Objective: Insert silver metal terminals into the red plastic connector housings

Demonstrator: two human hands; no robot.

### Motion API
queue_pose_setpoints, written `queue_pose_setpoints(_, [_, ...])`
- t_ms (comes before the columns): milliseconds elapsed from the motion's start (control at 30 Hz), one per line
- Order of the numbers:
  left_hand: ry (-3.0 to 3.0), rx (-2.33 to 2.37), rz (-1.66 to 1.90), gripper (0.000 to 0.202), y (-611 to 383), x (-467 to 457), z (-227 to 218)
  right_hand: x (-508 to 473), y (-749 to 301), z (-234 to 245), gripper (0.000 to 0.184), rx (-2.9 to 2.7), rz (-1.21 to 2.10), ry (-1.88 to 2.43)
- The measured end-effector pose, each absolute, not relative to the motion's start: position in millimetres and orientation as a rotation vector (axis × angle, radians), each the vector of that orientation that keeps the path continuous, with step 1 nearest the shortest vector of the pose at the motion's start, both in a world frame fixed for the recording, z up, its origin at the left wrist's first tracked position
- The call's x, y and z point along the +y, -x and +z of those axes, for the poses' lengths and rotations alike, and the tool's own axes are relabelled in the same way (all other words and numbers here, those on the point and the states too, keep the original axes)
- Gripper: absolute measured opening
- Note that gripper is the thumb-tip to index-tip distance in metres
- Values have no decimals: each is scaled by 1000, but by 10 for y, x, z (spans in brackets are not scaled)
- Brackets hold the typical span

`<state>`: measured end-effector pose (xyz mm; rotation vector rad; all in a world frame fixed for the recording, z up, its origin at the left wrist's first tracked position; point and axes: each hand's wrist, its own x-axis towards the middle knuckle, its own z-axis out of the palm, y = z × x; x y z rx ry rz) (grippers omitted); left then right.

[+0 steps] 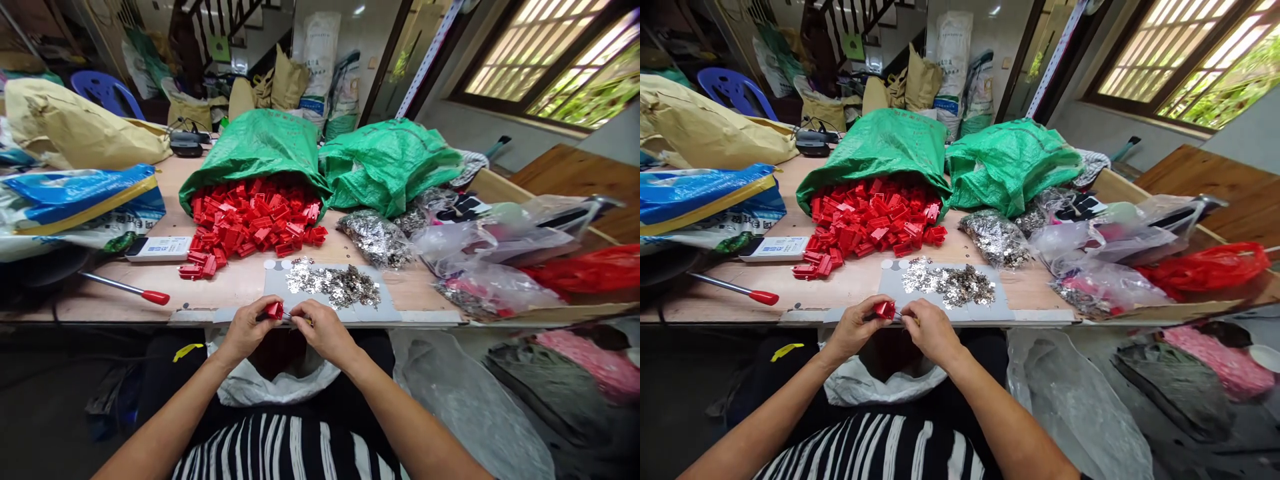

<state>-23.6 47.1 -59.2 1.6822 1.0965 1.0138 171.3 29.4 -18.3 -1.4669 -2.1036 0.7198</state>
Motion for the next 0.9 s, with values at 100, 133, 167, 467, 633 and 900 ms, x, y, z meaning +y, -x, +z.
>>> queue_pose_setpoints(100, [-1666,1073,1016,32,246,478,-601,274,-1700,-180,10,-2112,704,1467])
queue_pose_setpoints(133, [-1660,1064,1017,32,251,480,-605,272,-1699,-181,11,-2107,700,1467])
queue_pose_setpoints(167, [-1652,1053,1018,31,255,480,-608,271,-1702,-182,13,-2102,697,1461])
queue_pose_setpoints(467, [-1181,934,1185,27,155,265,-458,164,-1759,-143,23,-1954,1015,1253])
queue_pose_setpoints(633, [-598,677,1049,16,80,122,-300,57,-1711,-63,40,-1997,1126,1183])
queue_pose_setpoints(900, [-233,603,1031,9,46,52,-269,26,-1662,46,32,-2055,1008,1245])
